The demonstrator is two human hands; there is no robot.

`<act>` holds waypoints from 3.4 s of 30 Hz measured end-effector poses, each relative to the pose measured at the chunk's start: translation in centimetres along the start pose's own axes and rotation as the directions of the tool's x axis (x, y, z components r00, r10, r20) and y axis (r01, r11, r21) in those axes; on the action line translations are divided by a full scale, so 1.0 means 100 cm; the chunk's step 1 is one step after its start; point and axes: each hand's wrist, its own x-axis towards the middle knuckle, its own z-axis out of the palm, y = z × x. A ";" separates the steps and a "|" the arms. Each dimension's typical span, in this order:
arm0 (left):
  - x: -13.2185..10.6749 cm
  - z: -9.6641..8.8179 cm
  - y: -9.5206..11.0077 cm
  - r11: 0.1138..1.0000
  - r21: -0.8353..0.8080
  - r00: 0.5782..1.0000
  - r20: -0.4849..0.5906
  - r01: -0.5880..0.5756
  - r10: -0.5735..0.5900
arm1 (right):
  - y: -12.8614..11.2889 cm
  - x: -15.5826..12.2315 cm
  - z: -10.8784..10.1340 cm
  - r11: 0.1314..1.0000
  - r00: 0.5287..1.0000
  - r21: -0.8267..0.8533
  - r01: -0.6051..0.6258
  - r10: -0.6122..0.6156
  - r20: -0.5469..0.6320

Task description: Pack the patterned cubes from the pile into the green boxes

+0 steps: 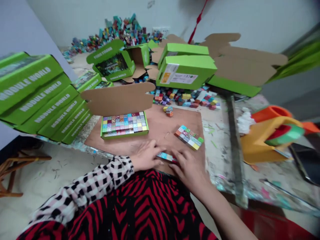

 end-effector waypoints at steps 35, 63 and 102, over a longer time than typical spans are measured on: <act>-0.090 -0.108 -0.103 0.981 0.108 0.920 -0.378 0.161 -0.109 | -0.132 0.170 0.024 0.922 0.918 0.040 0.385 -0.387 0.083; -0.114 -0.098 -0.112 0.925 0.235 0.859 -0.489 0.299 -0.154 | -0.135 0.148 0.025 0.894 0.907 -0.176 0.412 -0.421 -0.019; -0.107 -0.087 -0.090 0.739 0.180 0.674 -0.587 0.649 -0.449 | -0.120 0.142 0.042 0.930 0.928 -0.121 0.348 -0.360 -0.095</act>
